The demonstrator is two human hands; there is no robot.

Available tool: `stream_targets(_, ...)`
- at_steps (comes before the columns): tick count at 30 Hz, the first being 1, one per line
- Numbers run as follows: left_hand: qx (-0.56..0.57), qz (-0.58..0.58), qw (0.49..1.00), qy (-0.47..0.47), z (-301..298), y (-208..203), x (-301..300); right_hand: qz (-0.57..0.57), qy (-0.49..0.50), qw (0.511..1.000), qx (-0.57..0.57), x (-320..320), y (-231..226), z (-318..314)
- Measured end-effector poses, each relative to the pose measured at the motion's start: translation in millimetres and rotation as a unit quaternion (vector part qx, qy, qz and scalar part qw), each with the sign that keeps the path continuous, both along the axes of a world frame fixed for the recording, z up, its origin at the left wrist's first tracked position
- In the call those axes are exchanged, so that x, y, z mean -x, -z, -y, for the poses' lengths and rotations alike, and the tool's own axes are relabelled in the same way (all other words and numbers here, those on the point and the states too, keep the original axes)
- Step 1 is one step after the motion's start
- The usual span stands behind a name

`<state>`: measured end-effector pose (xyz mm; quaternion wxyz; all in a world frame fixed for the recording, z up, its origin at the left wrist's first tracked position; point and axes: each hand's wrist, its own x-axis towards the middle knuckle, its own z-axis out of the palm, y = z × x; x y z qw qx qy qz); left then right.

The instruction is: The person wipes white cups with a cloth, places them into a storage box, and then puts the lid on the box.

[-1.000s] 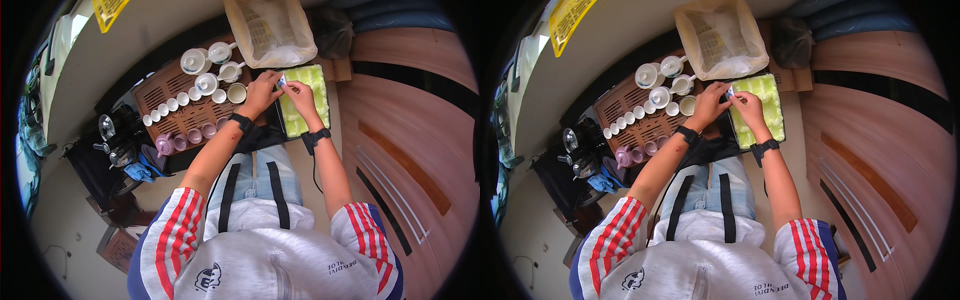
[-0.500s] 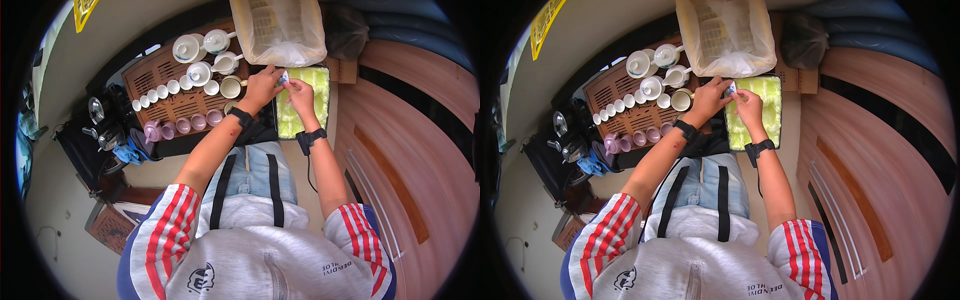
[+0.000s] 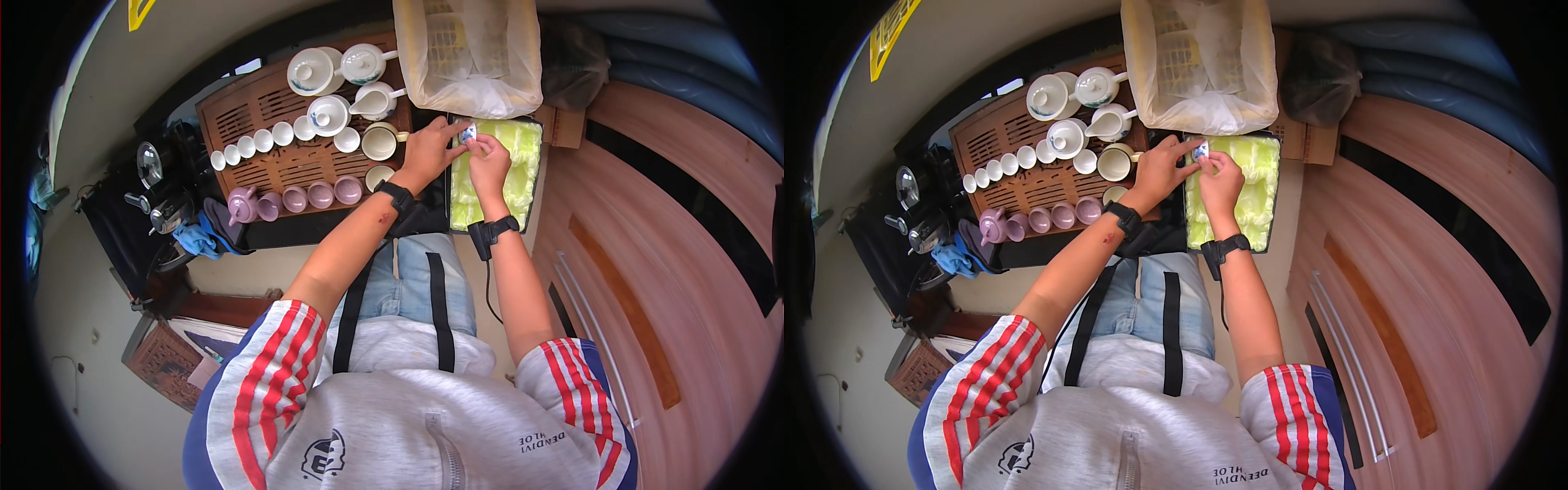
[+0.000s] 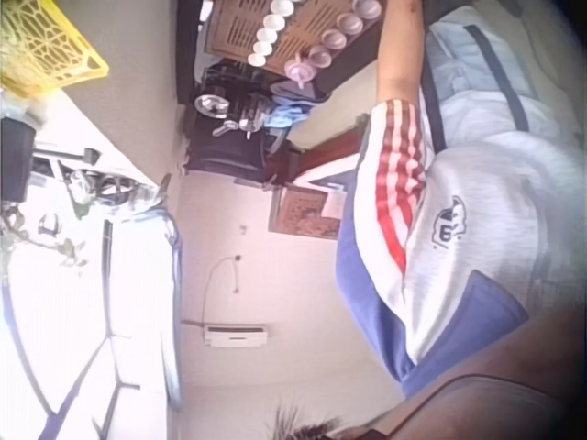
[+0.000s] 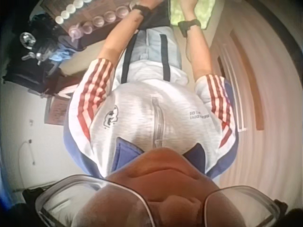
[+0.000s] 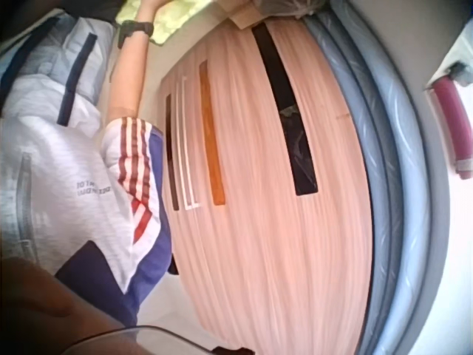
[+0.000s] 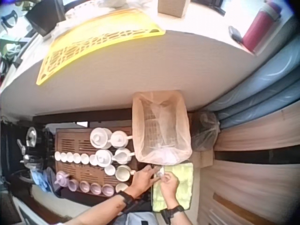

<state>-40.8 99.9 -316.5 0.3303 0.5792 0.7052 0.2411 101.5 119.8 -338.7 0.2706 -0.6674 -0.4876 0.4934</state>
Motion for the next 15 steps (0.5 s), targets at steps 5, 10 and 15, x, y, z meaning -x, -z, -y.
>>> stream_targets(5,-0.023,0.005,1.000,-0.021,8,4,1,0.045,-0.023,0.999,0.010,4,-1,0)
stream_targets(10,-0.036,0.003,0.999,-0.030,5,5,-7,0.019,0.008,1.000,0.010,2,1,3)
stream_targets(15,-0.008,0.002,0.998,-0.065,9,4,-12,-0.002,0.015,1.000,0.019,-4,-14,-4)
